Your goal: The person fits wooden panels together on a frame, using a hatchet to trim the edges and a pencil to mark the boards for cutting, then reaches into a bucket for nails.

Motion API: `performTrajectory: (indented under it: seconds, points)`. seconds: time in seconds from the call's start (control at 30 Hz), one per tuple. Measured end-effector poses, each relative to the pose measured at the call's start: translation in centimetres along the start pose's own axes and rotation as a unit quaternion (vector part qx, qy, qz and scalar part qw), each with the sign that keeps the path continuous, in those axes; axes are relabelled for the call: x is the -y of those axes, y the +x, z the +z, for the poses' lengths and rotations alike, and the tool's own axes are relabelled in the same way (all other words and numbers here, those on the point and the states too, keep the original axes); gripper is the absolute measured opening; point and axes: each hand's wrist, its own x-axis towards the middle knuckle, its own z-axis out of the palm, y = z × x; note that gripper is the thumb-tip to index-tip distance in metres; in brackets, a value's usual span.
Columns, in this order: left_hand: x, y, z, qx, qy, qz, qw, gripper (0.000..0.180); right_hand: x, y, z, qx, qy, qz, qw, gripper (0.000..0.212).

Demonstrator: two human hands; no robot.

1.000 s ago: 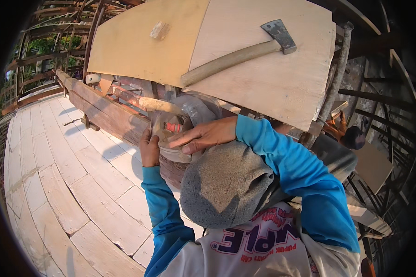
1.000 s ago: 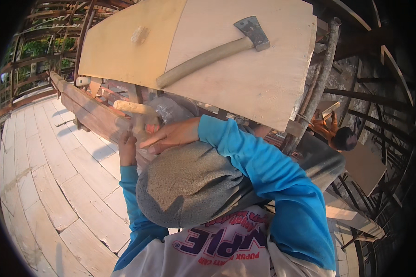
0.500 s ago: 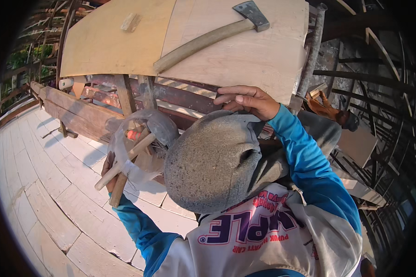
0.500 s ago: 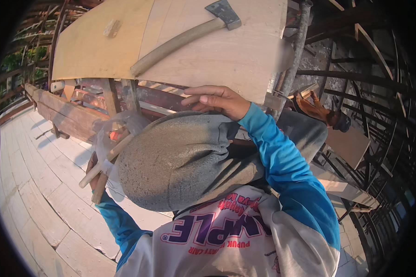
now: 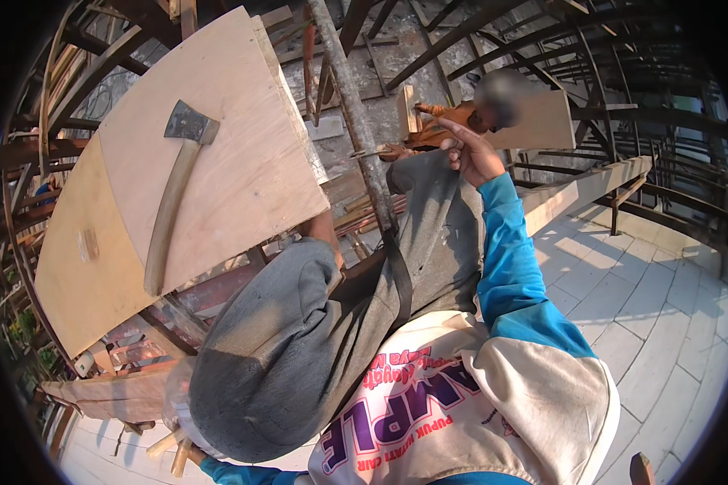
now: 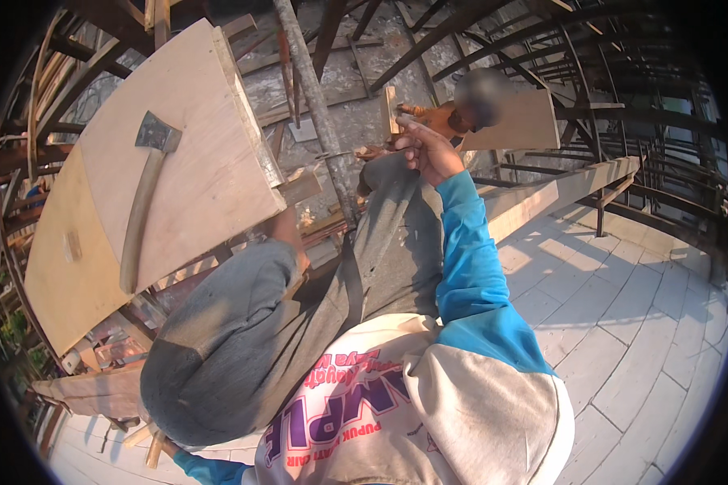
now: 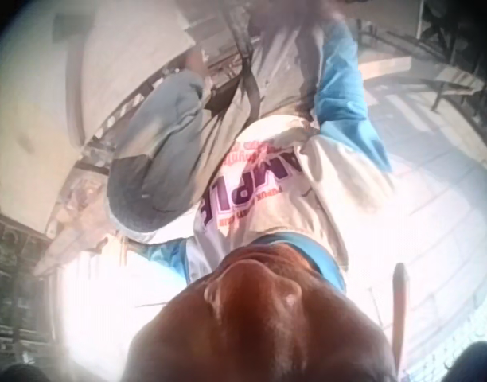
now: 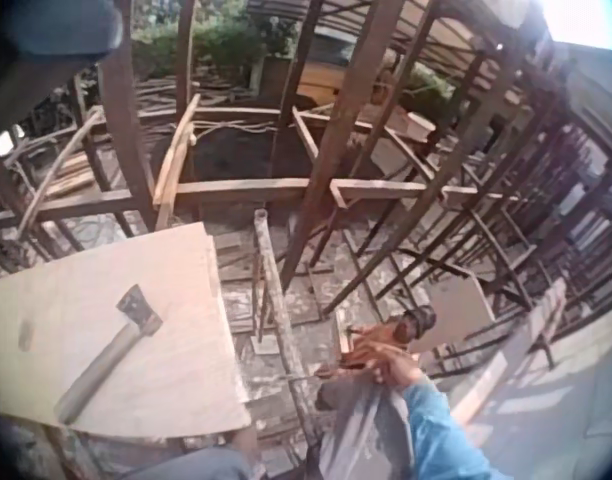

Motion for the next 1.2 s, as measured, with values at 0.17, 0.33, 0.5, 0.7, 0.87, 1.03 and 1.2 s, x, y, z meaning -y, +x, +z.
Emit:
performTrajectory:
  seconds: [0.17, 0.33, 0.5, 0.7, 0.87, 1.03, 1.2]
  points:
    - [0.4, -0.3, 0.6, -0.036, -0.002, 0.007, 0.999, 0.036, -2.0, 9.4, -11.2, -0.227, -0.348, 0.029, 0.909, 0.041]
    - [0.6, -1.6, 0.8, -0.078, -0.016, 0.009, 0.997, 0.036, -2.5, 15.7, -13.4, -0.204, -0.458, 0.036, 0.864, 0.038]
    - [1.5, -2.8, -1.3, -0.134, -0.063, 0.002, 0.989, 0.036, -4.8, 18.6, -13.4, -0.160, -0.565, 0.007, 0.809, 0.034]
    - [1.3, -6.4, -7.5, -0.302, -0.230, 0.023, 0.925, 0.036, -7.2, 21.6, -17.1, -0.045, -0.616, -0.040, 0.785, 0.031]
    - [-3.1, -8.0, -3.6, -0.466, 0.070, 0.373, 0.799, 0.026, -8.2, 25.0, -24.4, -0.086, -0.554, 0.086, 0.824, 0.026]
    - [-4.2, -8.6, -5.0, -0.345, 0.070, 0.338, 0.873, 0.037, -8.3, 26.6, -21.9, -0.089, -0.523, 0.106, 0.841, 0.028]
    - [-7.7, 1.1, -9.9, -0.335, -0.029, 0.159, 0.928, 0.054, -7.6, 26.0, -20.3, -0.096, -0.473, 0.062, 0.874, 0.030]
